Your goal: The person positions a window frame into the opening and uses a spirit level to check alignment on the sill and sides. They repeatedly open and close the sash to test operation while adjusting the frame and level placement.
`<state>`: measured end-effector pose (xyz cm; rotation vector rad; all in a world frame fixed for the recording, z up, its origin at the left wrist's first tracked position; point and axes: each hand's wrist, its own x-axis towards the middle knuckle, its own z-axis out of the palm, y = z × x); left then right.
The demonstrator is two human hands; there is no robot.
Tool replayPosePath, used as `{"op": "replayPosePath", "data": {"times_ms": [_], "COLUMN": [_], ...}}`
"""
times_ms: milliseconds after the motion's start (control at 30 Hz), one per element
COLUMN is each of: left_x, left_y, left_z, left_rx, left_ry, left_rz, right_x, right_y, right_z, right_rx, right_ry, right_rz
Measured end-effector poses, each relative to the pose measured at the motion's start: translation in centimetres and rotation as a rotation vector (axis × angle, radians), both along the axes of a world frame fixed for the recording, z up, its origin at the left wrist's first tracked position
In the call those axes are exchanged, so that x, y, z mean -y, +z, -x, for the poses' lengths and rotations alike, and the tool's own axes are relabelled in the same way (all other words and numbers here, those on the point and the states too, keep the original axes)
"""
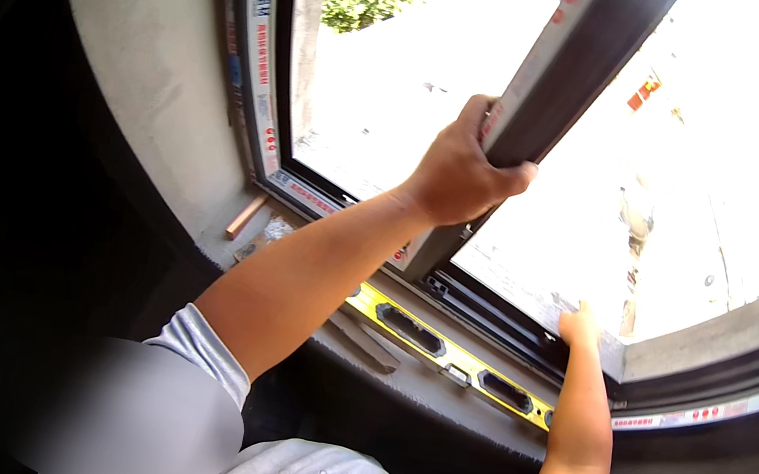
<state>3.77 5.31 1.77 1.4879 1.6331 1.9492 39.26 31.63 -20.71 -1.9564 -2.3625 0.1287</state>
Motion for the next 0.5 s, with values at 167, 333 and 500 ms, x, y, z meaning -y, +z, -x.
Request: {"op": "replayPosePath", "data": {"times_ms": [167, 333, 500], "left_x": [0.8, 0.7, 0.4], "left_y": [0.3, 0.2, 0.2], "left_z": [0.2, 0.5, 0.6], "left_rx": [0.039, 0.031, 0.025], "left_ry": [-0.062, -0.078, -0.065], "left_rz": [-0.006, -0.017, -0.026], "right_x": [-0.2, 4.1, -1.6], "right_y": [2.1, 4.8, 1.9], "right_z": [0.6, 4.0, 0.5], "right_rx": [0.064, 0.172, 0.090], "right_ry": [0.031, -0.219, -0.067], "right_rz": [0.051, -0.148, -0.010]}}
